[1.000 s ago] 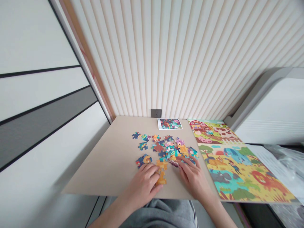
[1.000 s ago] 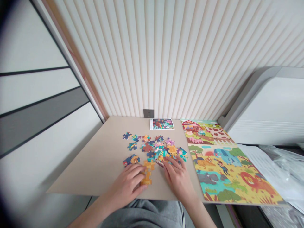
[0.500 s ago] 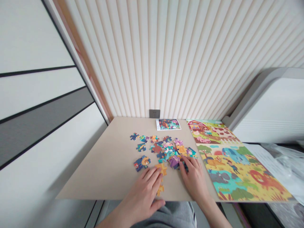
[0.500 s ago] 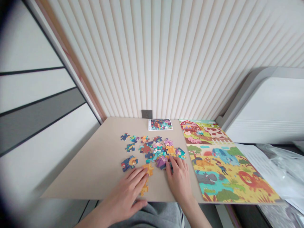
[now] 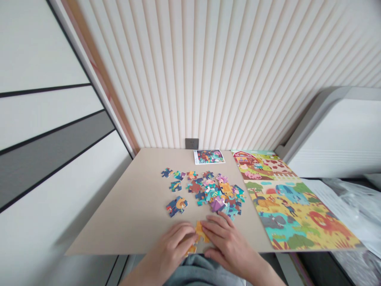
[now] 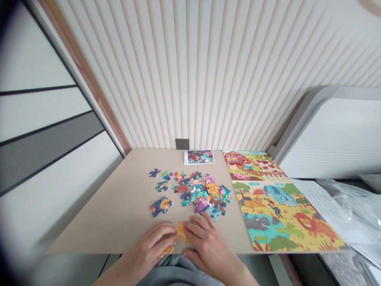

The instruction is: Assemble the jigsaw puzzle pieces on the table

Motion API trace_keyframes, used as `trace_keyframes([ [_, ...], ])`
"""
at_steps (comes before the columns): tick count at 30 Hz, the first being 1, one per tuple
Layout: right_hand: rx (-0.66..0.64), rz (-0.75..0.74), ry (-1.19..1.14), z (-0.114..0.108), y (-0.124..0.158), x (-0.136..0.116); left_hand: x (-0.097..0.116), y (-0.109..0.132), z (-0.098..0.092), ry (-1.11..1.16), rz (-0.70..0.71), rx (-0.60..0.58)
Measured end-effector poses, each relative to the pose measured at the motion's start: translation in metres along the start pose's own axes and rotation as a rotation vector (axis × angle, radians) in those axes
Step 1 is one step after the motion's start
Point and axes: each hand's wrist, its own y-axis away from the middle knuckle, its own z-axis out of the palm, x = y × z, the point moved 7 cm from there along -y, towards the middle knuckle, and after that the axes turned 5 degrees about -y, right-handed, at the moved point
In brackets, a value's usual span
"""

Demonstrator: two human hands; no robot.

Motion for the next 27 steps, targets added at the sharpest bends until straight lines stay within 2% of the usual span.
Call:
trace_keyframes([
  [2,0.016,-0.027,0.022,0.002,0.005,-0.003,-0.017,0.002,-0.009,0.085,-0.117,0.036],
  [5,0.060,-0.075,0.007,0.001,0.010,-0.013,-0.048,-0.001,-0.022,0.127,-0.259,0.169],
  [8,0.096,-0.063,-0.091,-0.003,0.008,-0.015,-0.076,-0.018,-0.024,0.072,-0.325,0.223],
  [11,0.194,0.051,-0.126,-0.009,-0.002,0.001,-0.091,-0.044,-0.011,-0.012,-0.272,0.123],
  [14,0.272,0.157,-0.042,-0.013,-0.018,0.026,-0.095,-0.062,0.000,-0.079,-0.185,0.071],
  [17,0.244,0.245,0.070,-0.008,-0.031,0.052,-0.098,-0.070,0.009,-0.138,-0.137,0.057],
  [21,0.234,0.381,0.191,-0.004,-0.028,0.077,-0.107,-0.079,0.020,-0.152,-0.114,0.019],
  [24,0.177,0.378,0.197,0.004,-0.026,0.079,-0.113,-0.089,0.020,-0.103,-0.091,0.014],
  [27,0.101,0.312,0.149,0.013,-0.035,0.067,-0.116,-0.093,0.013,-0.062,-0.081,0.020],
])
